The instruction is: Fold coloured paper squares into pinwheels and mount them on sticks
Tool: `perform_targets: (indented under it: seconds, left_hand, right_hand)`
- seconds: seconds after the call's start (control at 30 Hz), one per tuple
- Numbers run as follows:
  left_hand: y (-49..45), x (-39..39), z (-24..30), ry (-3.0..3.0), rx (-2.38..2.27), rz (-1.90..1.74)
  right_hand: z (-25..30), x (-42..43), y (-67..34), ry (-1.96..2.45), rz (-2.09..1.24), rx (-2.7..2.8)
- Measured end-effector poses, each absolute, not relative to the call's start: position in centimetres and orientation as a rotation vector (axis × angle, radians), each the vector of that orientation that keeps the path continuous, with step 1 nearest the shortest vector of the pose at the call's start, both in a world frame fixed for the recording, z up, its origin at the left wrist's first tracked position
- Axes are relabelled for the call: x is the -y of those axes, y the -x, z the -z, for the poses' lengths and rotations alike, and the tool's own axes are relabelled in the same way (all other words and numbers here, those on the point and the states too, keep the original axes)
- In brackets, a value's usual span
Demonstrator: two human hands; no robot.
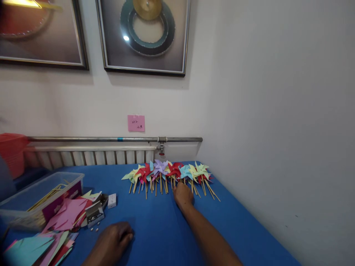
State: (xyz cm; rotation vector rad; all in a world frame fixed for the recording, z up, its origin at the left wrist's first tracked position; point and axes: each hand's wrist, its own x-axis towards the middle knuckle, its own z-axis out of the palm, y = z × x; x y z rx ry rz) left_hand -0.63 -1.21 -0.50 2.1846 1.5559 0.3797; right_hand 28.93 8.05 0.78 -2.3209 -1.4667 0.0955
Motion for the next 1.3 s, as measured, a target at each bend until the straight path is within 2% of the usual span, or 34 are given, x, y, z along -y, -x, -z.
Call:
perform_targets:
  seconds: [0.5,0.83,1.3]
  left_hand:
    - [0.5,1.6,-0.2,-2.194,-1.557,-0.367]
    - [0.9,1.1,1.0,-2.174,-1.543,-0.447]
    - [1.6,0.5,0.4,-2.140,-1.615,-0.548]
  right_hand:
    - [0.5,-4.9,-28.8,2.158,0.042,1.408]
    - [-1.3,-8.0,-30.0,2.036,0.161,1.482]
    - [-0.5,-7.0,-28.6,1.927,0.196,1.617]
